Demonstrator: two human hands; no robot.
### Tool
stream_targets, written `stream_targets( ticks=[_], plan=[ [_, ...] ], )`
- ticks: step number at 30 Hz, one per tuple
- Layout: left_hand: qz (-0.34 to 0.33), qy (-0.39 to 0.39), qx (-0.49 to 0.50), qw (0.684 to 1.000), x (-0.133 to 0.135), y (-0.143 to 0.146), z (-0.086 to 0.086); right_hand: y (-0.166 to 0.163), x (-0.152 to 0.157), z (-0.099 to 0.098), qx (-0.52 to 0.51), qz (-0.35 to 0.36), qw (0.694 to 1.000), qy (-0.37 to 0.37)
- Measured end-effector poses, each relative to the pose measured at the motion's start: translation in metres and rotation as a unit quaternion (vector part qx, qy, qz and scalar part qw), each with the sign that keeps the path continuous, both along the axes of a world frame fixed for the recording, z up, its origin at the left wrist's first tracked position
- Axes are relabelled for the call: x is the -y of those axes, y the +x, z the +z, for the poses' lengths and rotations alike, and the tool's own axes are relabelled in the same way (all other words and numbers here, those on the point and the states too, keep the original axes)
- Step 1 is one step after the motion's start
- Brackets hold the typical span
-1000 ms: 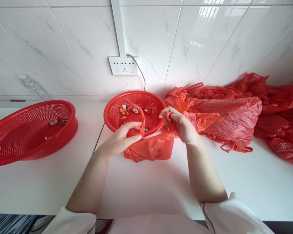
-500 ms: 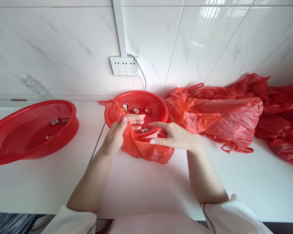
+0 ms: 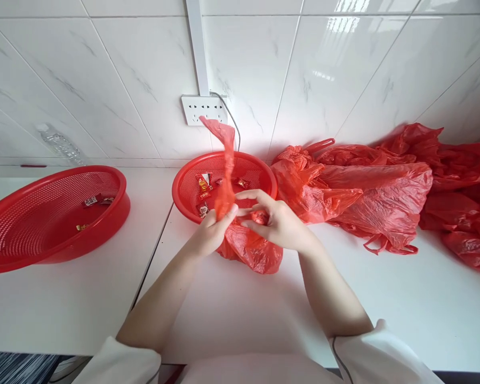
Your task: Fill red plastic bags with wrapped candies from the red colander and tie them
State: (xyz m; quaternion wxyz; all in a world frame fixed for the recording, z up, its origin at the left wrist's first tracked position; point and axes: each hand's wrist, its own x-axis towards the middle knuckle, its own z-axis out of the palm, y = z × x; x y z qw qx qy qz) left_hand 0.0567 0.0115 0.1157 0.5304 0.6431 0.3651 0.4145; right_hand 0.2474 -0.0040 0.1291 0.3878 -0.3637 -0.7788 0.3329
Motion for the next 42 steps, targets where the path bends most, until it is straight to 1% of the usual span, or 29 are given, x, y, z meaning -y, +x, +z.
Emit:
stream_targets(
  ticks=[2, 3, 5, 6, 8, 9, 10, 11, 12, 14, 15, 17, 19, 20, 21, 23, 26, 28, 29, 31, 32, 33, 36, 38, 39, 41, 42],
  plan=[
    [0.004, -0.052, 0.104, 0.993, -0.003, 0.001, 0.0, 0.012, -0.003, 0.002, 0.031, -0.049, 0.998, -0.013],
    [0.002, -0.076, 0.167, 0.983, -0.005, 0.0, 0.001, 0.018, -0.006, 0.002, 0.055, -0.078, 0.995, -0.016],
    [-0.033, -0.141, 0.281, 0.949, -0.008, -0.003, 0.003, 0.027, -0.012, -0.001, 0.105, -0.146, 0.984, -0.007],
    [-0.063, -0.183, 0.315, 0.929, -0.009, -0.005, 0.005, 0.029, -0.015, -0.002, 0.127, -0.188, 0.974, 0.006],
    [-0.111, -0.268, 0.322, 0.901, -0.01, -0.006, 0.007, 0.029, -0.017, -0.003, 0.151, -0.263, 0.952, 0.04],
    [-0.125, -0.3, 0.3, 0.897, -0.009, -0.006, 0.007, 0.027, -0.015, -0.002, 0.148, -0.286, 0.945, 0.054],
    [-0.135, -0.32, 0.264, 0.9, -0.007, -0.004, 0.006, 0.023, -0.012, 0.0, 0.132, -0.292, 0.945, 0.061],
    [-0.142, -0.324, 0.217, 0.91, -0.004, -0.002, 0.005, 0.019, -0.008, 0.002, 0.103, -0.281, 0.952, 0.061],
    [-0.149, -0.31, 0.166, 0.924, -0.001, 0.0, 0.004, 0.014, -0.003, 0.004, 0.061, -0.257, 0.963, 0.054],
    [-0.169, -0.237, 0.058, 0.955, 0.007, 0.004, 0.0, 0.004, 0.007, 0.008, -0.037, -0.192, 0.98, 0.032],
    [-0.183, -0.191, 0.005, 0.964, 0.01, 0.006, -0.001, 0.0, 0.011, 0.008, -0.079, -0.152, 0.985, 0.025],
    [-0.204, -0.107, -0.086, 0.969, 0.015, 0.009, -0.003, -0.007, 0.015, 0.008, -0.128, -0.06, 0.99, 0.02],
    [-0.204, -0.056, -0.144, 0.967, 0.017, 0.011, -0.003, -0.01, 0.015, 0.007, -0.122, 0.022, 0.992, 0.029],
    [-0.196, -0.045, -0.155, 0.967, 0.017, 0.011, -0.003, -0.009, 0.013, 0.007, -0.107, 0.049, 0.992, 0.037],
    [-0.186, -0.043, -0.153, 0.969, 0.016, 0.01, -0.002, -0.008, 0.011, 0.007, -0.09, 0.065, 0.993, 0.041],
    [-0.178, -0.072, -0.129, 0.973, 0.015, 0.008, 0.001, -0.003, 0.006, 0.007, -0.062, 0.066, 0.996, 0.021],
    [-0.182, -0.156, -0.095, 0.966, 0.016, 0.005, 0.008, 0.004, -0.002, 0.006, -0.043, 0.068, 0.994, -0.069],
    [-0.192, -0.198, -0.088, 0.957, 0.017, 0.002, 0.012, 0.006, -0.006, 0.003, -0.025, 0.105, 0.988, -0.109],
    [-0.193, -0.211, -0.084, 0.955, 0.017, 0.001, 0.014, 0.006, -0.009, 0.001, -0.012, 0.129, 0.985, -0.113],
    [-0.188, -0.228, -0.088, 0.951, 0.017, 0.0, 0.016, 0.006, -0.011, -0.001, 0.017, 0.157, 0.983, -0.097],
    [-0.181, -0.235, -0.097, 0.95, 0.016, -0.001, 0.017, 0.006, -0.012, -0.002, 0.035, 0.155, 0.984, -0.079],
    [-0.171, -0.24, -0.108, 0.95, 0.015, -0.002, 0.017, 0.007, -0.011, -0.002, 0.056, 0.137, 0.987, -0.054],
    [-0.133, -0.248, -0.119, 0.952, 0.01, -0.004, 0.015, 0.011, -0.003, 0.003, 0.14, 0.025, 0.99, 0.018],
    [-0.104, -0.237, -0.088, 0.962, 0.007, -0.005, 0.014, 0.014, 0.007, 0.009, 0.189, -0.049, 0.98, 0.049],
    [-0.089, -0.227, -0.07, 0.967, 0.005, -0.006, 0.015, 0.015, 0.012, 0.012, 0.205, -0.074, 0.974, 0.06],
    [-0.069, -0.204, -0.04, 0.976, 0.004, -0.008, 0.016, 0.016, 0.023, 0.017, 0.221, -0.094, 0.968, 0.076],
    [-0.064, -0.191, -0.03, 0.979, 0.003, -0.009, 0.016, 0.016, 0.027, 0.019, 0.222, -0.093, 0.967, 0.082]
  ],
)
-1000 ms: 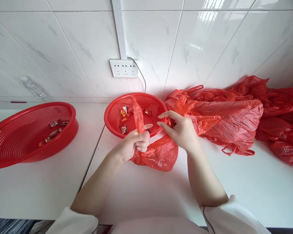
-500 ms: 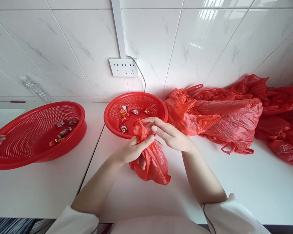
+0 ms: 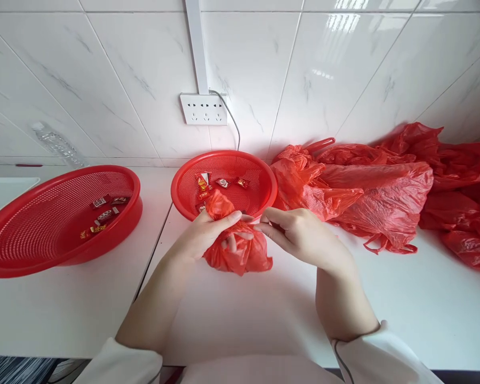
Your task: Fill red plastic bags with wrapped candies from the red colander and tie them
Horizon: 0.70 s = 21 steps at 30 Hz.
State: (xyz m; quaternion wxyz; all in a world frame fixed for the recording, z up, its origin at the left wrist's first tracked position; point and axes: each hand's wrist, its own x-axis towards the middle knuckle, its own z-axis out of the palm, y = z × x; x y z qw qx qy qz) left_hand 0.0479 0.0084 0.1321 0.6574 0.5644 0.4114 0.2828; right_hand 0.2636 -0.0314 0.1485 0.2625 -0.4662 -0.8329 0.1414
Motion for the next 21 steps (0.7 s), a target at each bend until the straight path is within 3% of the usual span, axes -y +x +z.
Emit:
stream_targets(
  ticks=[5, 8, 12, 14, 18, 21],
  plan=[
    [-0.016, 0.064, 0.01, 0.998, 0.001, -0.003, 0.003, 0.002, 0.01, 0.005, -0.015, 0.127, 0.991, -0.036],
    [-0.061, 0.135, -0.021, 0.989, 0.007, -0.003, 0.006, 0.005, 0.006, 0.007, -0.029, 0.203, 0.975, -0.087],
    [-0.109, 0.256, -0.05, 0.959, 0.015, -0.001, 0.011, 0.006, -0.008, 0.002, -0.151, 0.117, 0.98, -0.058],
    [-0.107, 0.335, -0.068, 0.934, 0.019, 0.001, 0.012, 0.003, -0.016, -0.004, -0.216, 0.123, 0.965, -0.081],
    [-0.055, 0.448, -0.055, 0.89, 0.019, 0.005, 0.003, -0.004, -0.028, -0.016, -0.269, 0.24, 0.913, -0.193],
    [0.047, 0.533, -0.072, 0.842, 0.015, 0.007, -0.01, -0.007, -0.028, -0.02, -0.286, 0.205, 0.916, -0.193]
  ],
)
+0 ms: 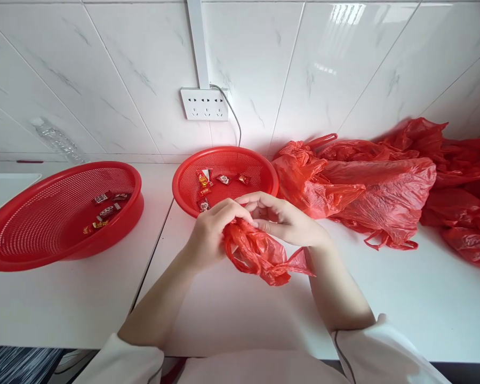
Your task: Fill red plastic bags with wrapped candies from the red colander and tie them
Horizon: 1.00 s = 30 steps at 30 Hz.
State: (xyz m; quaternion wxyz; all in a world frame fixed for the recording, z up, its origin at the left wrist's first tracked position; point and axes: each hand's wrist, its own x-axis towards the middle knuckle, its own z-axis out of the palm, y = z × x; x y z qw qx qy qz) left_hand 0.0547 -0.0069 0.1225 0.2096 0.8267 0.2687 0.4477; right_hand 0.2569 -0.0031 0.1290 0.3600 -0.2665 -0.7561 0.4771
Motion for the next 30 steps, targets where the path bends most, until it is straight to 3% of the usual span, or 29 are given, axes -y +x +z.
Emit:
stream_targets(
  ticks=[4, 6, 12, 15, 17, 21, 26, 30],
  plan=[
    [0.188, 0.155, 0.082, 0.966, -0.006, 0.001, -0.015, -0.002, 0.002, -0.002, -0.041, 0.027, 0.997, -0.061],
    [0.213, 0.167, 0.113, 0.956, -0.008, 0.002, -0.016, -0.003, 0.001, -0.003, -0.067, 0.053, 0.99, -0.11],
    [0.087, 0.053, 0.097, 0.99, -0.008, 0.0, -0.004, -0.001, -0.002, -0.002, -0.065, -0.028, 0.992, -0.107],
    [0.046, 0.008, 0.085, 0.995, -0.007, -0.001, -0.001, 0.004, 0.0, -0.001, -0.027, -0.031, 0.994, -0.097],
    [0.035, 0.022, 0.068, 0.997, -0.008, -0.001, -0.002, 0.006, -0.001, -0.001, -0.014, -0.017, 0.994, -0.109],
    [0.078, 0.089, 0.033, 0.992, -0.008, -0.002, -0.013, 0.004, -0.005, -0.006, -0.014, 0.059, 0.985, -0.161],
    [0.179, 0.121, 0.023, 0.976, -0.005, -0.002, -0.024, -0.005, -0.006, -0.011, -0.037, 0.093, 0.984, -0.145],
    [0.138, 0.103, 0.046, 0.984, -0.002, 0.004, -0.019, -0.011, -0.007, -0.013, -0.05, 0.074, 0.985, -0.148]
  ],
)
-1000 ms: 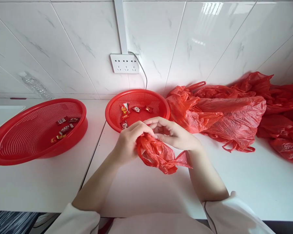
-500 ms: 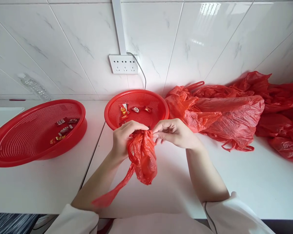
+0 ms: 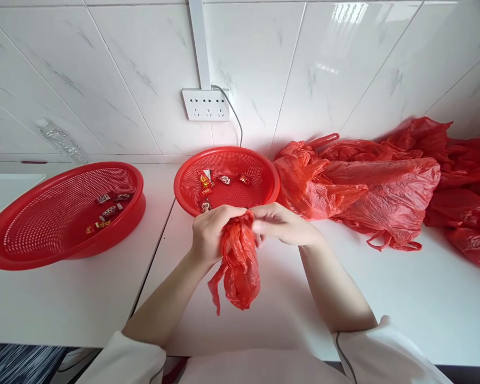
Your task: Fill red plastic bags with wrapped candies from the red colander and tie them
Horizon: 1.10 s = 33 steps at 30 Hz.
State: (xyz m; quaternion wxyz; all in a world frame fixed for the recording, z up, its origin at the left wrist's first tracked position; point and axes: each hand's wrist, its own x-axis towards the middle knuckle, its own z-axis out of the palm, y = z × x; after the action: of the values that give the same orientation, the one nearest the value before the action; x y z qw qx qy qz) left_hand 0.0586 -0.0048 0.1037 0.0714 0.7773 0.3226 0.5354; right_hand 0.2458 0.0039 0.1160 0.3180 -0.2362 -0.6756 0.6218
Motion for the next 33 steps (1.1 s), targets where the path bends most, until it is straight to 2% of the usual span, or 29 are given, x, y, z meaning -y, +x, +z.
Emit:
stream_targets(
  ticks=[2, 4, 7, 8, 9, 10, 12, 13, 14, 15, 16, 18, 19, 20, 22, 24, 26, 30, 33],
  plan=[
    [-0.044, -0.007, 0.019, 0.999, -0.002, 0.0, 0.005, 0.0, -0.002, -0.001, -0.006, -0.04, 0.999, 0.012],
    [-0.109, -0.041, 0.032, 0.993, -0.005, -0.004, 0.011, 0.002, -0.003, -0.001, 0.006, -0.046, 0.998, 0.041],
    [-0.241, -0.143, -0.011, 0.96, -0.01, -0.019, 0.022, 0.007, -0.002, 0.0, 0.06, -0.002, 0.992, 0.115],
    [-0.274, -0.177, -0.038, 0.944, -0.012, -0.025, 0.026, 0.009, -0.002, 0.001, 0.087, -0.01, 0.984, 0.156],
    [-0.296, -0.204, -0.064, 0.931, -0.013, -0.03, 0.03, 0.01, -0.001, 0.002, 0.118, -0.041, 0.971, 0.205],
    [-0.309, -0.225, -0.085, 0.92, -0.013, -0.035, 0.033, 0.011, -0.001, 0.002, 0.151, -0.103, 0.95, 0.254],
    [-0.324, -0.258, -0.109, 0.904, -0.014, -0.039, 0.037, 0.012, -0.001, 0.004, 0.204, -0.266, 0.886, 0.322],
    [-0.329, -0.265, -0.112, 0.9, -0.014, -0.04, 0.038, 0.012, -0.002, 0.005, 0.21, -0.334, 0.858, 0.328],
    [-0.329, -0.266, -0.111, 0.899, -0.014, -0.039, 0.038, 0.012, -0.003, 0.006, 0.199, -0.373, 0.85, 0.315],
    [-0.327, -0.263, -0.106, 0.902, -0.014, -0.037, 0.037, 0.012, -0.003, 0.006, 0.17, -0.379, 0.865, 0.282],
    [-0.324, -0.259, -0.099, 0.904, -0.014, -0.036, 0.035, 0.012, -0.003, 0.007, 0.125, -0.349, 0.9, 0.23],
    [-0.325, -0.259, -0.084, 0.906, -0.017, -0.033, 0.031, 0.012, -0.002, 0.005, 0.012, -0.227, 0.97, 0.086],
    [-0.336, -0.268, -0.082, 0.899, -0.019, -0.032, 0.028, 0.011, 0.0, 0.002, -0.042, -0.163, 0.986, 0.011],
    [-0.352, -0.285, -0.086, 0.887, -0.021, -0.032, 0.026, 0.01, 0.001, -0.001, -0.088, -0.11, 0.989, -0.053],
    [-0.401, -0.324, -0.103, 0.851, -0.026, -0.034, 0.023, 0.008, 0.003, -0.009, -0.153, -0.055, 0.977, -0.137],
    [-0.449, -0.365, -0.126, 0.806, -0.03, -0.035, 0.019, 0.008, 0.003, -0.016, -0.188, -0.043, 0.964, -0.184],
    [-0.459, -0.393, -0.129, 0.786, -0.033, -0.036, 0.015, 0.011, 0.001, -0.019, -0.21, -0.061, 0.952, -0.214],
    [-0.385, -0.415, -0.097, 0.819, -0.029, -0.036, 0.004, 0.021, 0.003, -0.023, -0.239, -0.137, 0.929, -0.245],
    [-0.333, -0.429, -0.097, 0.834, -0.022, -0.045, -0.005, 0.033, 0.009, -0.034, -0.21, -0.178, 0.933, -0.233]
  ],
)
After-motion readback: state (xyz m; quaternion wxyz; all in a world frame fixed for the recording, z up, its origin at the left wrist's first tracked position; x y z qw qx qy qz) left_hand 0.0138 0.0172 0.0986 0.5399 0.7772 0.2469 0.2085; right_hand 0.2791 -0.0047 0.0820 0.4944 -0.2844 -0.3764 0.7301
